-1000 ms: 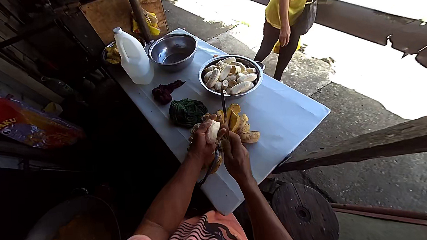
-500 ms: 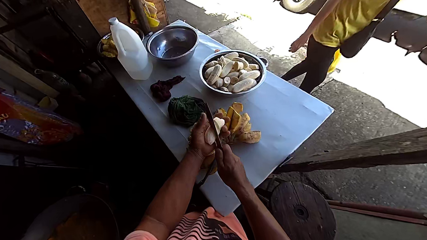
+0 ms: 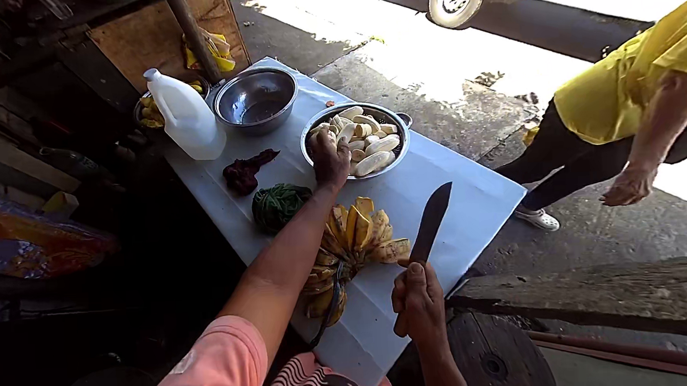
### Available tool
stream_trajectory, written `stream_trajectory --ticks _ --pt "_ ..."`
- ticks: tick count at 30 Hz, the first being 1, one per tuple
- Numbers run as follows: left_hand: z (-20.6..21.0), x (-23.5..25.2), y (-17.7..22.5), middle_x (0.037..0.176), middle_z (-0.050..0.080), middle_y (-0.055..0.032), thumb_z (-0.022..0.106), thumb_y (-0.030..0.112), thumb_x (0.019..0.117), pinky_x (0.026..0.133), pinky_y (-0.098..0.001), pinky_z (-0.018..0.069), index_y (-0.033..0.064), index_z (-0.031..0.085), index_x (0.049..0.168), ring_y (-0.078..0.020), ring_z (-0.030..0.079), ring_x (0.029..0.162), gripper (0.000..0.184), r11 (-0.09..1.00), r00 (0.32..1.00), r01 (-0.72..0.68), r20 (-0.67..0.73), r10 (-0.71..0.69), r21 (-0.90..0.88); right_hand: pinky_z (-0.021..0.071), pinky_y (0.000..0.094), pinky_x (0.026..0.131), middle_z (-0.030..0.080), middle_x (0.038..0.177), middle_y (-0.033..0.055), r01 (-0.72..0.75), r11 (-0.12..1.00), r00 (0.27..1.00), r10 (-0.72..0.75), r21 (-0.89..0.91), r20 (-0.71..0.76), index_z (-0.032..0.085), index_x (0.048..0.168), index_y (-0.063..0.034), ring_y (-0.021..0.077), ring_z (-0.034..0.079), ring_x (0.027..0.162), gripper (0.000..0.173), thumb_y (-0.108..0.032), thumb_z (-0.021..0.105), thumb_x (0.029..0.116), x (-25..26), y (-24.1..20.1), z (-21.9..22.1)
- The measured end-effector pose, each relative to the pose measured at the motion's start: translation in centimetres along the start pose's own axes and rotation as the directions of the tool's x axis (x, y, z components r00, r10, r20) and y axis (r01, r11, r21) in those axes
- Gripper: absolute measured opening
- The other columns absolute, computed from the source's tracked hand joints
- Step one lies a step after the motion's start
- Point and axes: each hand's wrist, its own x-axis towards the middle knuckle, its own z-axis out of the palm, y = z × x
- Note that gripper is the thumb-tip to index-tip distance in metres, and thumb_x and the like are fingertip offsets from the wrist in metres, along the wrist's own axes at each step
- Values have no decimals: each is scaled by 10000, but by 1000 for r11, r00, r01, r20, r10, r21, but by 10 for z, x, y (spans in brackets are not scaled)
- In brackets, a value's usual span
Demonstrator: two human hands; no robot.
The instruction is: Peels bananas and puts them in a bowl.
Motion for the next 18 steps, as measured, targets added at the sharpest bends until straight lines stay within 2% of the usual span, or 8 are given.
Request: stream_trajectory --ticks 2,4,7,9,10,11,14,18 --pt "14 23 -10 1646 257 -266 478 499 1051 1236 -578 229 32 318 1595 -427 239 1532 735 931 953 -123 304 14 343 472 215 395 464 602 -49 -24 999 999 26 36 -43 526 1207 -38 62 456 409 364 -289 281 1108 5 3 -3" --pt "24 34 -5 1675 225 -227 448 624 1023 1214 -699 125 133 307 1623 -478 122 1551 788 812 835 -200 529 -152 549 472 214 396 462 605 -45 -32 998 997 35 55 -72 522 1221 -27 65 461 413 385 -294 268 1110 16 4 -8" --pt "28 13 32 1582 440 -160 554 411 1032 1206 -579 280 115 518 1507 -355 351 1494 561 875 878 -224 479 -9 428 468 212 391 491 610 -39 -50 996 990 60 79 -131 498 1277 -19 68 480 420 436 -310 216 1116 35 10 -20" --pt "24 -38 69 1306 666 -136 556 208 1038 1004 -428 527 59 649 1358 -239 655 1148 365 983 896 -157 433 102 94 468 210 394 564 653 -18 -70 993 984 85 97 -158 459 1349 -6 74 507 438 459 -298 187 1120 40 15 -29" --pt "21 -69 82 1222 688 -142 531 175 1050 851 -407 597 44 644 1345 -223 704 955 342 997 863 -61 500 77 -48 465 209 392 605 690 -2 -77 992 982 93 104 -164 432 1388 -6 76 515 442 453 -278 188 1121 41 17 -32" --pt "19 -96 88 1297 650 -160 518 180 1066 818 -427 626 51 579 1411 -250 721 936 373 996 792 40 610 19 -83 460 208 389 640 722 11 -77 991 981 95 105 -171 406 1420 -6 74 520 438 445 -258 194 1119 41 17 -33" --pt "31 -123 69 1587 391 -210 596 240 1035 1046 -505 514 64 279 1610 -340 579 1300 680 950 602 -76 774 -198 302 447 194 393 661 777 6 -75 995 985 84 64 -154 324 1478 7 54 503 436 456 -226 238 1095 38 17 -30" --pt "36 -113 61 1335 605 -241 638 304 998 919 -599 540 25 279 1574 -412 658 1142 734 742 590 -264 712 -381 616 490 213 483 645 868 30 -49 998 993 43 -49 -113 253 1551 22 79 561 555 528 -187 346 1076 25 15 -27"
